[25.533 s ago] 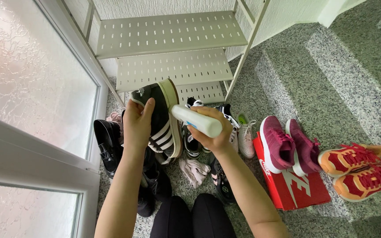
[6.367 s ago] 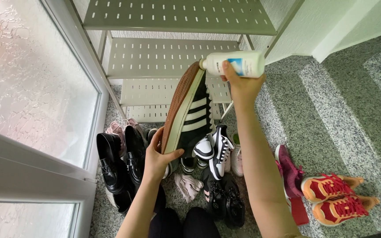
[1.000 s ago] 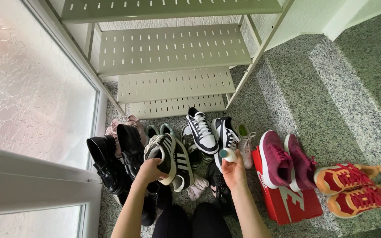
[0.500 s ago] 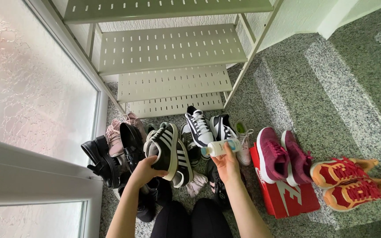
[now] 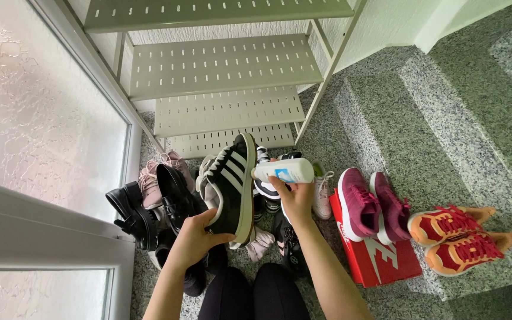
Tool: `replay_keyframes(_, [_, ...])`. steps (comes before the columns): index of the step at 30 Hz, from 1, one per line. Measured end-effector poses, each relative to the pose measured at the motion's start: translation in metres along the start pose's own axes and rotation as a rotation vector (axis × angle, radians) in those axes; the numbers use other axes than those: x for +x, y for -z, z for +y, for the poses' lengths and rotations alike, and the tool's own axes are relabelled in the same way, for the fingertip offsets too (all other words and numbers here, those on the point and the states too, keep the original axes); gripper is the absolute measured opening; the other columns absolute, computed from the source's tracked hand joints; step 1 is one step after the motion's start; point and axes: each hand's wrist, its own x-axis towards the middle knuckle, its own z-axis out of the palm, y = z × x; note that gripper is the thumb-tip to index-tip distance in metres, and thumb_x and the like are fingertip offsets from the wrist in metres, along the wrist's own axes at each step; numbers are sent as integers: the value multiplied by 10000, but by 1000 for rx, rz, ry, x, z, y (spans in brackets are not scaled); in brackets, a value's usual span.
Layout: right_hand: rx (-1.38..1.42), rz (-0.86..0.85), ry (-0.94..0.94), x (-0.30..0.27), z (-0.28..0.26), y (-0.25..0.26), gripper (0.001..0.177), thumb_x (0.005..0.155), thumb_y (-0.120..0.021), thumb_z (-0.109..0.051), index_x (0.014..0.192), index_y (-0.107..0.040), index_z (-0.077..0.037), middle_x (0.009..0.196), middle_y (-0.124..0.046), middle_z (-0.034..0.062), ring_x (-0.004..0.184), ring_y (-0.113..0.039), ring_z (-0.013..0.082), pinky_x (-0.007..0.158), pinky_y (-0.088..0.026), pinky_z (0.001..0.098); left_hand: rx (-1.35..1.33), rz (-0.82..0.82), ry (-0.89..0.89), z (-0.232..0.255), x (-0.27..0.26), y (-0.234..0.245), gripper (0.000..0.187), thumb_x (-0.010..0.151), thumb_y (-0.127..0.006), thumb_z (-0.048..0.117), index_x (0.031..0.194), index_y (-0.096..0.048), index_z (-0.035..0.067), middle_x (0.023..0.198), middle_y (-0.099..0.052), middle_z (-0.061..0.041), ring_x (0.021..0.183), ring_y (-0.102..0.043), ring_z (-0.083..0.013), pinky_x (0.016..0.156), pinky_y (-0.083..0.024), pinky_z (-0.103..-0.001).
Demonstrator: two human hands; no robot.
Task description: Cleaning a pair of sneakers using a cleaning solution and a cloth
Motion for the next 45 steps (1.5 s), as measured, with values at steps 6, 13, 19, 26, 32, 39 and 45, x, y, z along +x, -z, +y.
replay_keyframes(6, [-9,-67,58,-5,-5,-4,429,918,-745,-201,1248,-608,36,1258,-691,180,1208,-672,314,1047,-576,394,136,44,-76,5,-5,-3,331,738,-952,195,861,-661,96,739,-541,35,693,-418,-80,586,-390,-237])
replay_keyframes(13, [-75,-55,-70,-6,-10,-5,520,873,-764,-307,1252,-619,18,1211,-715,186,1142,-716,305,946,-628,376,106,70,-99,17,-3,0,319,744,-944,170,873,-667,78,756,-615,18,701,-486,-72,589,-446,-243])
replay_keyframes(19, [-176,-126,42,-7,-2,-8,492,883,-767,-234,1253,-594,40,1103,-736,180,1067,-717,278,824,-625,364,111,124,-130,2,10,5,350,684,-962,206,860,-692,70,691,-647,-33,665,-527,-107,621,-470,-267])
replay_keyframes(26, [-236,-200,230,-17,-8,-18,593,876,-801,-113,1344,-489,74,1058,-711,198,988,-715,337,741,-602,424,170,198,-185,24,7,15,388,616,-979,263,815,-697,86,574,-648,-63,599,-558,-159,629,-477,-289])
replay_keyframes(32, [-297,-196,285,-25,-40,-26,543,803,-868,-98,1200,-549,93,1031,-686,234,973,-731,380,752,-610,412,205,250,-219,7,25,22,456,601,-982,330,806,-653,90,563,-548,-100,596,-519,-190,617,-461,-323])
replay_keyframes(39, [-193,-174,234,9,-47,-27,489,831,-844,-97,1176,-570,115,997,-685,256,1083,-680,351,809,-578,419,144,246,-239,28,17,21,410,610,-980,293,825,-694,95,583,-659,-90,601,-556,-168,623,-473,-305])
replay_keyframes(45, [-178,-139,212,48,-23,-19,508,844,-837,-115,1214,-582,123,1056,-680,251,1098,-652,333,842,-566,431,117,208,-253,76,-3,22,404,598,-979,267,848,-715,88,627,-708,-96,648,-586,-144,658,-501,-320])
